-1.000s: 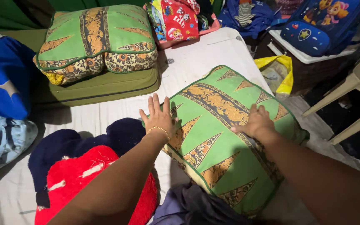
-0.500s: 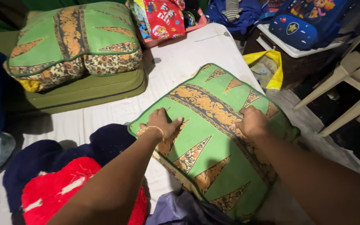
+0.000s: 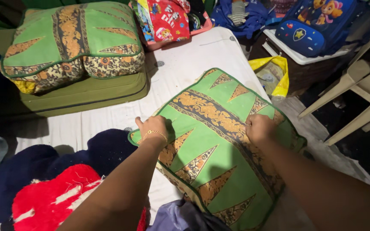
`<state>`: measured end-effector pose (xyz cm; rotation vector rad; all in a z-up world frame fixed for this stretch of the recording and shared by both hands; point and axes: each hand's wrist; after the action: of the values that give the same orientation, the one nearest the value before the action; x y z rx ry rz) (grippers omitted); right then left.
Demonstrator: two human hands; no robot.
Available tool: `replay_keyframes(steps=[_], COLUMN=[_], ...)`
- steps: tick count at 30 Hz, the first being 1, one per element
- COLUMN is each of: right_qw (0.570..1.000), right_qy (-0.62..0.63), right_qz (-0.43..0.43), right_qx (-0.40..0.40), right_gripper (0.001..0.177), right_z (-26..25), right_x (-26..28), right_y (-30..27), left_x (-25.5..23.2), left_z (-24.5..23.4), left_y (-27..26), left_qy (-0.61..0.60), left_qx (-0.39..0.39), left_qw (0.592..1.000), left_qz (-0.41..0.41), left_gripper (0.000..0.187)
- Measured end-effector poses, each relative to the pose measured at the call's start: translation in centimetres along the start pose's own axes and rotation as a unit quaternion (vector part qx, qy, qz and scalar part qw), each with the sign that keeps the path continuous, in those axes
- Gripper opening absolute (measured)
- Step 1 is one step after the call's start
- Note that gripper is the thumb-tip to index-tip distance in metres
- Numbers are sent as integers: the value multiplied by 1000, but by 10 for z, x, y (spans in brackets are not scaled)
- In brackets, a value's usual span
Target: The person stuffs a green patterned pillow with yellow fabric pieces and then zips it closed. They then pick up a blue pillow featuring a cartoon character and begin stuffing it with additional fabric pieces.
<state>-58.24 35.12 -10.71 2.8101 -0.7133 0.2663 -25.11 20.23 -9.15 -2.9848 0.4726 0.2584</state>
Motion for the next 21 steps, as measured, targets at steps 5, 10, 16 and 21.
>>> replay_keyframes(steps=[5, 10, 16, 21], right_qw=[998, 990, 981, 976], right_qy=[42, 70, 134, 134], right_qz=[2, 16, 72, 110], right_qx=[-40, -125, -119, -130], right_gripper=[14, 14, 18, 16], right_z=[-9, -29, -67, -107], right_x=[2, 11, 38, 76], right_y=[-7, -8, -6, 1], left_x=[-2, 7, 21, 40], left_z=[-28, -38, -60, -87], left_y=[-8, -2, -5, -19], left_qy=[-34, -234, -361, -454], left_qx=[79, 76, 56, 42], left_qw=[996, 967, 930, 890], left_qz=[-16, -73, -39, -20], left_gripper=[19, 19, 13, 15])
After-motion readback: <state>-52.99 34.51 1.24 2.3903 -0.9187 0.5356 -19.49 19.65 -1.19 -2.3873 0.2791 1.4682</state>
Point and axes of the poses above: each hand's wrist, its own y-axis towards the middle knuckle, its own z-axis out of the palm, x = y × z, and after that the axes turned 5 degrees about x, right-handed
